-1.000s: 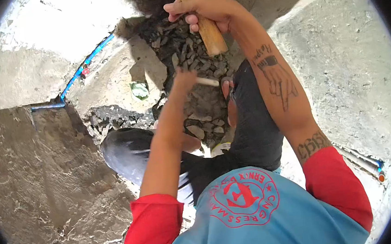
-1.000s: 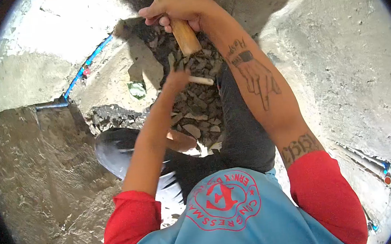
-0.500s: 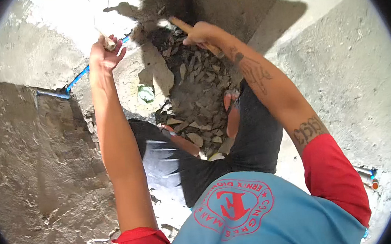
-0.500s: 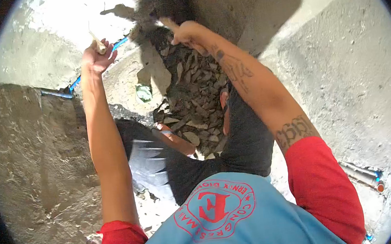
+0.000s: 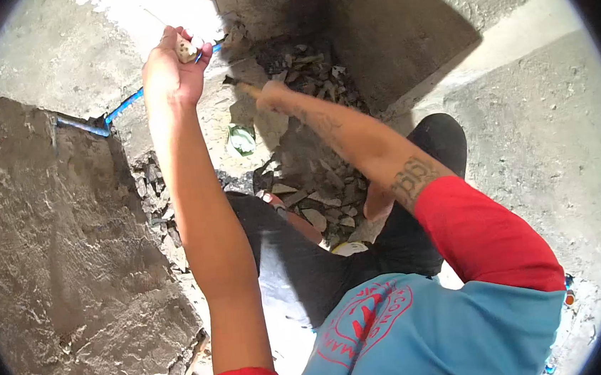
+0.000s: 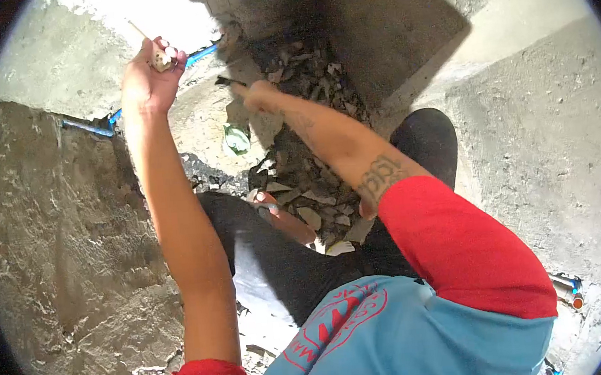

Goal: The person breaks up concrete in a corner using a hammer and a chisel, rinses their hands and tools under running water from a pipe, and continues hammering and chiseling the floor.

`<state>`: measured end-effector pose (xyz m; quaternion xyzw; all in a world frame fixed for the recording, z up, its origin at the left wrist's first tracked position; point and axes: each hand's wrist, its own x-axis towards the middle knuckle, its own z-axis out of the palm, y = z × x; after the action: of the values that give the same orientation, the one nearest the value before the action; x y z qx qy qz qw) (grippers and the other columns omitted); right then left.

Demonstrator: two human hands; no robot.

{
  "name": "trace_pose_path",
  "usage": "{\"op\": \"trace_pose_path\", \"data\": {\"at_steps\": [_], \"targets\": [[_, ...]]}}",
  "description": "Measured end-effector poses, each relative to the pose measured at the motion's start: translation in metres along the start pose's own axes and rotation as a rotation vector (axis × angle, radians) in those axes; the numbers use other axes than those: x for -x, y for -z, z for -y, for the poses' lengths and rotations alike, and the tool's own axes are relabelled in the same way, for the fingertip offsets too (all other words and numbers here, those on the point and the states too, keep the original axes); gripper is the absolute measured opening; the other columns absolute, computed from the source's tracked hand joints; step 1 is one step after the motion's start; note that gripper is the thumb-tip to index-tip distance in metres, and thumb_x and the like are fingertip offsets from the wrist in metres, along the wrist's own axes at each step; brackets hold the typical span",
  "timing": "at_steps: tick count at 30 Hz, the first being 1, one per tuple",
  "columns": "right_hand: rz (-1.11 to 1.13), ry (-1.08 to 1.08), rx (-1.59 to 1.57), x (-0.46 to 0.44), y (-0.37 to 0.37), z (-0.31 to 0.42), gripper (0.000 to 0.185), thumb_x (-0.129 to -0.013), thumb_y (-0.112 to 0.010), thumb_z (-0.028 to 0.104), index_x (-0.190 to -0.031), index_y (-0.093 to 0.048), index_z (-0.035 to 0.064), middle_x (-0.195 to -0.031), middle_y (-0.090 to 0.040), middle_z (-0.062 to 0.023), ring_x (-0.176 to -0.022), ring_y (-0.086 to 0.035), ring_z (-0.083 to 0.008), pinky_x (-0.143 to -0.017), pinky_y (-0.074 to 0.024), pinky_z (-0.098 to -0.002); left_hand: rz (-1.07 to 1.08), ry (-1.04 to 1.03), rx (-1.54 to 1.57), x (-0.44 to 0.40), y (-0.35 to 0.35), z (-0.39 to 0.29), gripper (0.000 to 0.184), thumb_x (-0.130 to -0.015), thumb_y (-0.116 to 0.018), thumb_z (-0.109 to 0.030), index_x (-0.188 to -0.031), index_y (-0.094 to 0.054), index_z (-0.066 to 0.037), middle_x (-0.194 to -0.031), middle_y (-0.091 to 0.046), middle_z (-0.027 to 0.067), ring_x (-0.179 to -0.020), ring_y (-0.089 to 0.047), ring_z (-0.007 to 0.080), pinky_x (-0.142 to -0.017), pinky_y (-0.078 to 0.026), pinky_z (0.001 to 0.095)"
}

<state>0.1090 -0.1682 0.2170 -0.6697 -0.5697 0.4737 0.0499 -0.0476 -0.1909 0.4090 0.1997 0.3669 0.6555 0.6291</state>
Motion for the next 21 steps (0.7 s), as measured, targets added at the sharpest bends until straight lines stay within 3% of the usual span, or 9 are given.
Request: {"op": "trace_pose_path", "data": {"at_steps": [5,7,10,11,14,15,18,20,21], "targets": [[0.143,0.246,-0.235,-0.064,-0.061,-0.051,0.035,-0.077,-0.071,0.032,-0.075,-0.063,-0.0022,-0.064,-0.059,-0.0094,-0.05,-0.053,-0.0156,-0.044,-0.04,-0.0338,0.018,-0.032,-0.042,0.014,-0.005,-0.009,0.024,-0.098,-0.048,-0.021,-0.106,-0.05,0.001,-0.087,-0.052,0.0081,-0.075,-0.051,0.0215,-0.078,-0.045,0.0421],[0.325,0.16,-0.381,-0.078,-0.068,-0.056,0.033,-0.081,-0.071,0.03,-0.077,-0.063,-0.0019,-0.066,-0.059,-0.0082,-0.05,-0.051,-0.0139,-0.043,-0.0399,-0.0311,0.03,-0.039,-0.055,0.016,-0.007,-0.009,0.024,-0.098,-0.049,-0.021,-0.106,-0.05,0.001,-0.087,-0.052,0.0076,-0.074,-0.051,0.0203,-0.078,-0.045,0.0414],[0.289,0.024,-0.526,-0.081,-0.046,-0.068,0.025,-0.087,-0.066,0.024,-0.079,-0.061,0.0005,-0.065,-0.057,-0.0057,-0.047,-0.048,-0.0135,-0.042,-0.0393,-0.029,0.017,-0.011,-0.065,0.014,-0.009,-0.005,0.024,-0.098,-0.049,-0.021,-0.106,-0.049,0.001,-0.086,-0.052,0.0067,-0.07,-0.051,0.0174,-0.077,-0.044,0.0386],[0.535,-0.161,-0.773,-0.122,-0.045,-0.098,0.024,-0.089,-0.062,0.025,-0.079,-0.057,0.0041,-0.062,-0.054,-0.0024,-0.046,-0.048,-0.0132,-0.042,-0.0408,-0.0274,0.027,-0.003,-0.067,0.014,-0.006,-0.004,0.024,-0.098,-0.049,-0.02,-0.107,-0.048,0.002,-0.086,-0.052,0.0069,-0.07,-0.051,0.0175,-0.076,-0.044,0.0384],[0.653,-0.219,-0.883,-0.129,0.008,-0.156,0.022,-0.091,-0.056,0.025,-0.078,-0.054,0.0078,-0.064,-0.056,-0.0003,-0.048,-0.052,-0.0119,-0.042,-0.0439,-0.0268,0.025,0.013,-0.057,0.016,0.002,-0.006,0.025,-0.098,-0.048,-0.018,-0.109,-0.046,0.004,-0.087,-0.052,0.0082,-0.07,-0.051,0.0181,-0.074,-0.045,0.0388],[0.456,-0.263,-0.73,-0.097,0.034,-0.15,0.021,-0.091,-0.055,0.024,-0.078,-0.054,0.0071,-0.065,-0.056,-0.001,-0.048,-0.052,-0.0114,-0.042,-0.0436,-0.0267,0.017,0.008,-0.063,0.017,0.001,-0.009,0.024,-0.099,-0.047,-0.019,-0.107,-0.047,0.004,-0.086,-0.052,0.0079,-0.07,-0.052,0.0182,-0.075,-0.046,0.0373],[0.57,-0.238,-0.769,-0.061,0.082,-0.181,0.02,-0.091,-0.055,0.022,-0.08,-0.055,0.0055,-0.065,-0.057,-0.0014,-0.049,-0.052,-0.0106,-0.042,-0.0435,-0.0252,0.012,0.002,-0.08,0.014,0.004,-0.012,0.024,-0.099,-0.045,-0.019,-0.106,-0.047,0.004,-0.085,-0.053,0.0085,-0.072,-0.052,0.0193,-0.078,-0.046,0.0372],[0.134,-0.224,-0.798,-0.026,0.093,-0.19,0.022,-0.091,-0.056,0.023,-0.079,-0.053,0.0043,-0.061,-0.056,-0.0025,-0.045,-0.049,-0.012,-0.042,-0.0425,-0.0279,0.057,-0.02,-0.106,0.01,0.012,-0.013,0.024,-0.099,-0.044,-0.019,-0.105,-0.048,0.004,-0.085,-0.053,0.0087,-0.073,-0.053,0.0201,-0.079,-0.046,0.0386],[0.134,-0.24,-0.794,-0.031,0.099,-0.199,0.022,-0.091,-0.056,0.023,-0.079,-0.053,0.0043,-0.061,-0.056,-0.0025,-0.045,-0.049,-0.012,-0.042,-0.0425,-0.0279,0.042,-0.018,-0.099,0.008,0.017,-0.012,0.023,-0.099,-0.046,-0.017,-0.103,-0.048,0.005,-0.088,-0.053,0.0106,-0.071,-0.052,0.0212,-0.074,-0.047,0.0398]]}}
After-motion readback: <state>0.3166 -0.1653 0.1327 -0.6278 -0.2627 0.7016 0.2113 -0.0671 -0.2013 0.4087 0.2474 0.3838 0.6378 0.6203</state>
